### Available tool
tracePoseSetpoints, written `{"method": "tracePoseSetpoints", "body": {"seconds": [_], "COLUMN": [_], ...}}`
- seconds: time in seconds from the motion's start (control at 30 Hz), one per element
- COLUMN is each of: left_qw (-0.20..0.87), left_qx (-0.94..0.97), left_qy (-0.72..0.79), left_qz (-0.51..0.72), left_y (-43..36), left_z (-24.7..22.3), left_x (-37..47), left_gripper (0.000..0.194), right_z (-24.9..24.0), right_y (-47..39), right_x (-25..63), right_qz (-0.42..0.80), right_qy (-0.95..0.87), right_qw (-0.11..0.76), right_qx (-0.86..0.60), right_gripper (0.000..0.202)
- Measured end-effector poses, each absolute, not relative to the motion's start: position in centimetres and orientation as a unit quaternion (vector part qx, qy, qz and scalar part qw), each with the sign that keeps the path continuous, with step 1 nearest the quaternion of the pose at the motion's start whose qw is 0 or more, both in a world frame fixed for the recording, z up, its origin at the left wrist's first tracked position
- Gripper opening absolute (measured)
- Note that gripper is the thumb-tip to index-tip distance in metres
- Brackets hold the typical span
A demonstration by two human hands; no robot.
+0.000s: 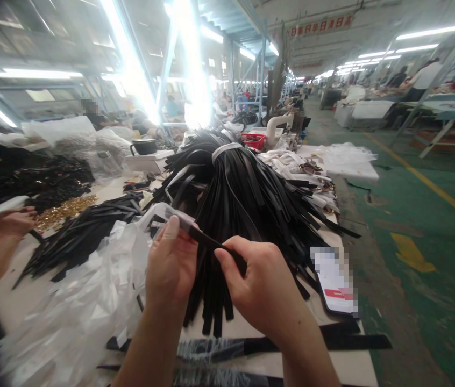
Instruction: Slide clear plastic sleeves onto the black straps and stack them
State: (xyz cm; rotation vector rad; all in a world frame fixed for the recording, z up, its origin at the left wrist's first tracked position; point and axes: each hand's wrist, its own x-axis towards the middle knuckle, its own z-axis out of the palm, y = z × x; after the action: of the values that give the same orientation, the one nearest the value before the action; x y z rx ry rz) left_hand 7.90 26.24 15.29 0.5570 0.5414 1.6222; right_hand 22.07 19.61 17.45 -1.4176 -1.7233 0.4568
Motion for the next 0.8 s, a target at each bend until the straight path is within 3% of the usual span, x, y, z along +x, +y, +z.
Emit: {"method": "tracePoseSetpoints", "body": {"seconds": [0.2, 0.5, 0.67, 0.8], "left_qw": [0.661, 0.655, 0.641, 0.681], "left_qx": [0.271, 0.372, 0.347, 0.329], "left_qy": [0.254, 0.259, 0.201, 0.170], "left_qz": [0.652, 0.604, 0.655, 0.632], "left_y": [24.0, 23.9, 24.3, 23.2], "left_z": [14.6, 13.8, 15.1, 16.8], "left_x": [10.6, 11.0, 9.9, 8.8], "left_gripper": [0.019, 0.016, 0.011, 0.011], "right_z": [18.0, 17.6, 17.9, 18.1], "right_y": [19.2, 19.6, 19.0, 17.6], "right_x": [22.3, 22.9, 23.8, 22.2], "right_qz": [0.122, 0.150, 0.224, 0.182], "right_qy": [-0.662, -0.669, -0.723, -0.743], "right_qw": [0.448, 0.459, 0.362, 0.318], "right_qx": [-0.588, -0.566, -0.544, -0.560], "right_gripper": [0.020, 0.023, 0.022, 0.024]}}
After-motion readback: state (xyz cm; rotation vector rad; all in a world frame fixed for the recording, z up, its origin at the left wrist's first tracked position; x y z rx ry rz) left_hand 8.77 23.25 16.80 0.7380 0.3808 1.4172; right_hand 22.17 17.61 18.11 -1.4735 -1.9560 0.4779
